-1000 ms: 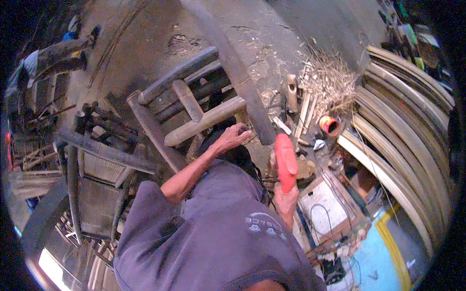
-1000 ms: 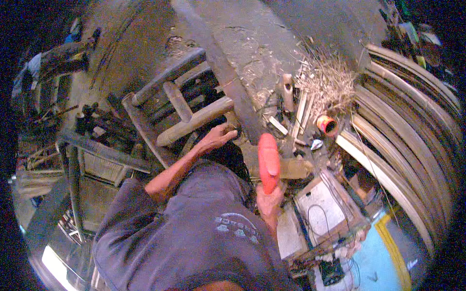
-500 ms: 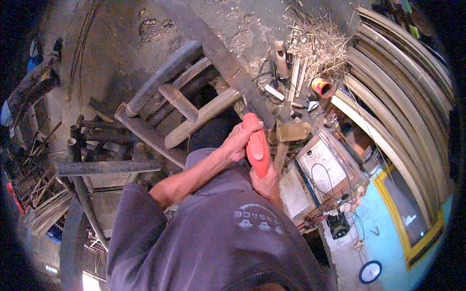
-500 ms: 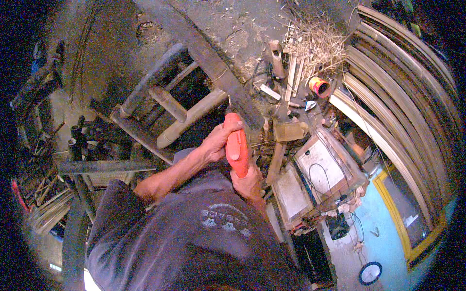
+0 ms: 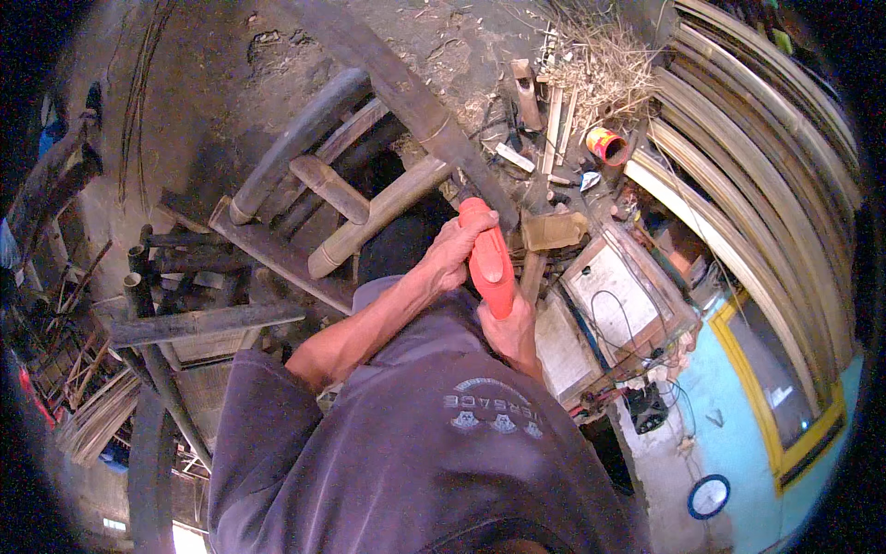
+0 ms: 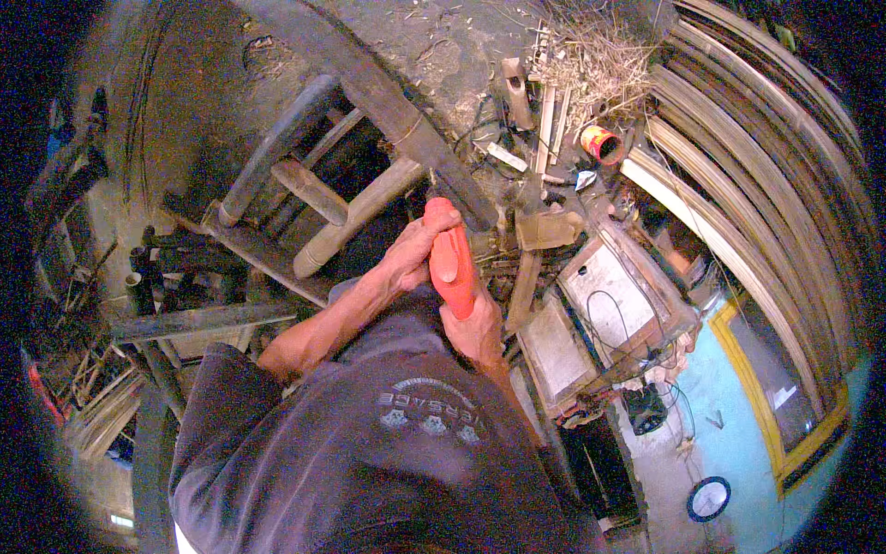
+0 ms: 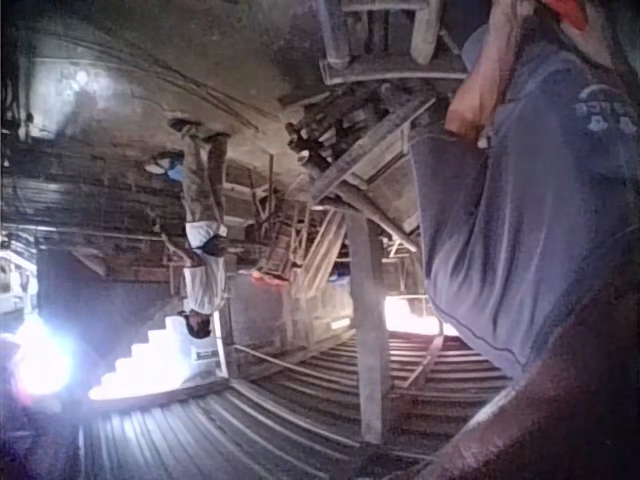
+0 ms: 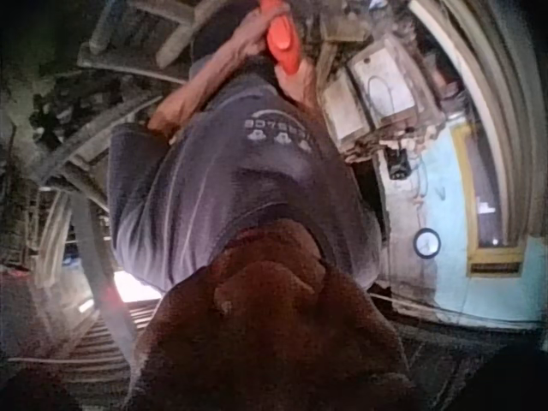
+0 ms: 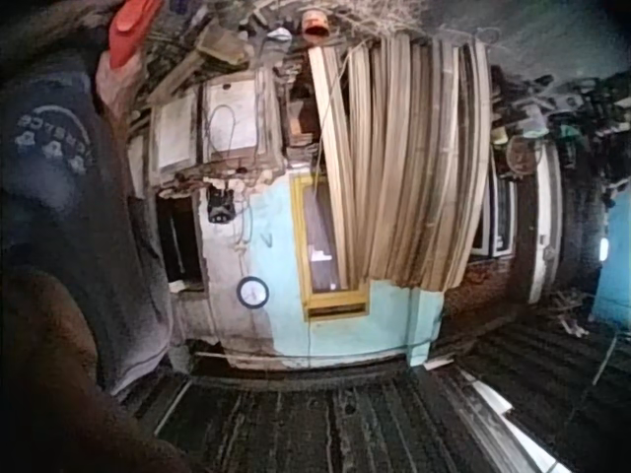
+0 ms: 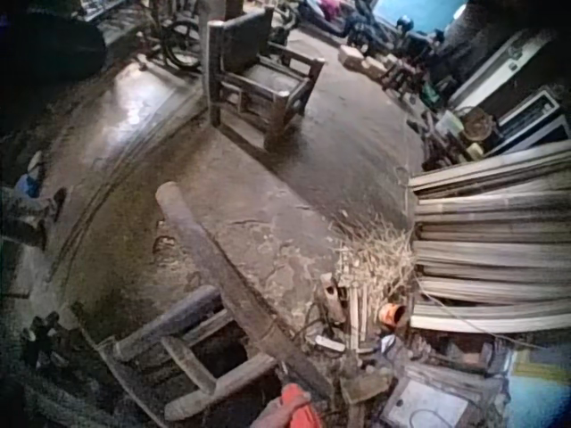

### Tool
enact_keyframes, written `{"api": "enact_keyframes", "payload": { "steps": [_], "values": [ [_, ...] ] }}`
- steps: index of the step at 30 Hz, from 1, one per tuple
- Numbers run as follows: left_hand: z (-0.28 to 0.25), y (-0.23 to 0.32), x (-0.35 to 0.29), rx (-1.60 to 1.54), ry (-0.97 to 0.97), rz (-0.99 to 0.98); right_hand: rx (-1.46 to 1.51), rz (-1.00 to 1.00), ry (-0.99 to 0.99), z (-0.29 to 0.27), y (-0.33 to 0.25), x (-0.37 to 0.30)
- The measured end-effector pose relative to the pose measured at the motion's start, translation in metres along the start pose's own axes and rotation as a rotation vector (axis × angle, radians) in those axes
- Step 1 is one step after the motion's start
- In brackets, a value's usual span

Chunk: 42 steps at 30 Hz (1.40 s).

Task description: The person uses a red electric sander to smooth the surface of a bamboo chair. They repeatedly reposition the chair to access different legs and sections, then continue sanding the frame and seat area.

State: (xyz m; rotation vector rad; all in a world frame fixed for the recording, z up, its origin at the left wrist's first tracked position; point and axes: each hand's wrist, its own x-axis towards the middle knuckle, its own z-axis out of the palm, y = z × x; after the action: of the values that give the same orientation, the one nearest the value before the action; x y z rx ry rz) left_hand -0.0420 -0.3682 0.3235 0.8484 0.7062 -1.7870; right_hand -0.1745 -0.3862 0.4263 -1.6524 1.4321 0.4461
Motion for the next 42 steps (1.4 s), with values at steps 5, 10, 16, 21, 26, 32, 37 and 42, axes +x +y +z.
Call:
{"api": "enact_keyframes", "payload": {
  "steps": [5, 10, 16, 21, 26, 32, 37, 42],
  "values": [
    [0.011, 0.017, -0.012, 0.256, 0.018, -0.076, 0.030, -0.080, 0.146, 0.003, -0.004, -0.003],
    [-0.031, 0.001, 0.030, 1.116, 0.178, 0.684, 0.039, 0.053, 0.277, -0.011, 0.026, -0.021],
    [-0.047, 0.037, 0.105, 1.673, 0.339, 1.308, 0.017, 0.354, 0.320, -0.017, 0.113, -0.005],
    [-0.033, 0.035, 0.152, 2.020, 0.323, 1.275, -0.126, 0.369, 0.190, -0.002, 0.253, 0.063],
    [-0.022, 0.015, 0.177, 2.142, 0.824, 1.393, -0.151, 0.314, -0.009, 0.038, 0.386, 0.163],
    [-0.037, 0.019, 0.184, 2.216, 0.802, 1.436, -0.268, 0.226, 0.063, 0.120, 0.505, 0.277],
    [-0.084, 0.051, 0.169, 2.533, 0.614, 1.226, -0.242, 0.262, 0.166, 0.202, 0.578, 0.342],
    [-0.048, 0.055, 0.163, 2.651, 0.335, 1.111, -0.248, 0.302, 0.148, 0.279, 0.623, 0.391]
  ]
}}
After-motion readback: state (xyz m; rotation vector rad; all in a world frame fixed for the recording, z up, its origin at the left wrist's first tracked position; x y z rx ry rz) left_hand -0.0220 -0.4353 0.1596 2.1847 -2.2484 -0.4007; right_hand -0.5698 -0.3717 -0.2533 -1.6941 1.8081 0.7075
